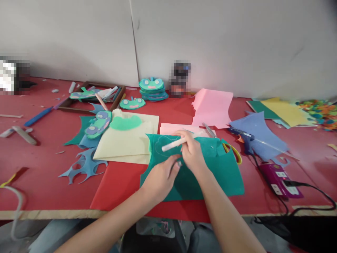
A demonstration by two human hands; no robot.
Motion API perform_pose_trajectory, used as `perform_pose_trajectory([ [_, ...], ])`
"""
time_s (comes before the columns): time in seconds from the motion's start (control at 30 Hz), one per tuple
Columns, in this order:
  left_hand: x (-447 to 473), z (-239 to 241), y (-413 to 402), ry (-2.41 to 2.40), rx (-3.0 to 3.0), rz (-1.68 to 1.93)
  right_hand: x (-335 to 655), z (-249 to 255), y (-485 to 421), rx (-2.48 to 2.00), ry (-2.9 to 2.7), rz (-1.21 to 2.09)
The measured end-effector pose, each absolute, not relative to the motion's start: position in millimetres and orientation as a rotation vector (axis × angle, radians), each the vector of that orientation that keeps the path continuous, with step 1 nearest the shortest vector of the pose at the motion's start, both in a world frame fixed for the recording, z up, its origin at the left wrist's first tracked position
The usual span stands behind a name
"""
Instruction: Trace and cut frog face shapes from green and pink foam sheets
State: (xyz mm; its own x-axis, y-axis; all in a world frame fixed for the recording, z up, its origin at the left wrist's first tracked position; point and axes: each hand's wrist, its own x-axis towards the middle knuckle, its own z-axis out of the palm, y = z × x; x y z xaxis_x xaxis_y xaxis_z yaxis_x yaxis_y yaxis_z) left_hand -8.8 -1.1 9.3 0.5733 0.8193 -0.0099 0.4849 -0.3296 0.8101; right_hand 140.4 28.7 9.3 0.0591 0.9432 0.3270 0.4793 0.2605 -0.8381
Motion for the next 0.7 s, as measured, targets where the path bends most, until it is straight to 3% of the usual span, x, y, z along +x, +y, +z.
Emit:
perform_pose_trajectory([
  [0.23, -28.9, 15.9, 29.0, 1.229, 1.633, 0.723, 130.6, 17.2, 23.1, -1.520, -1.787, 0.467],
  [0.47, -42.0, 25.5, 45.4, 1.080, 1.947, 0.497, 125.9, 17.5, 25.4, -1.602, -1.874, 0.536],
  [0.7, -73.3, 27.4, 75.8, 1.794, 2.161, 0.537, 139.7, 16.0, 21.1, -1.625, -1.768, 0.439],
])
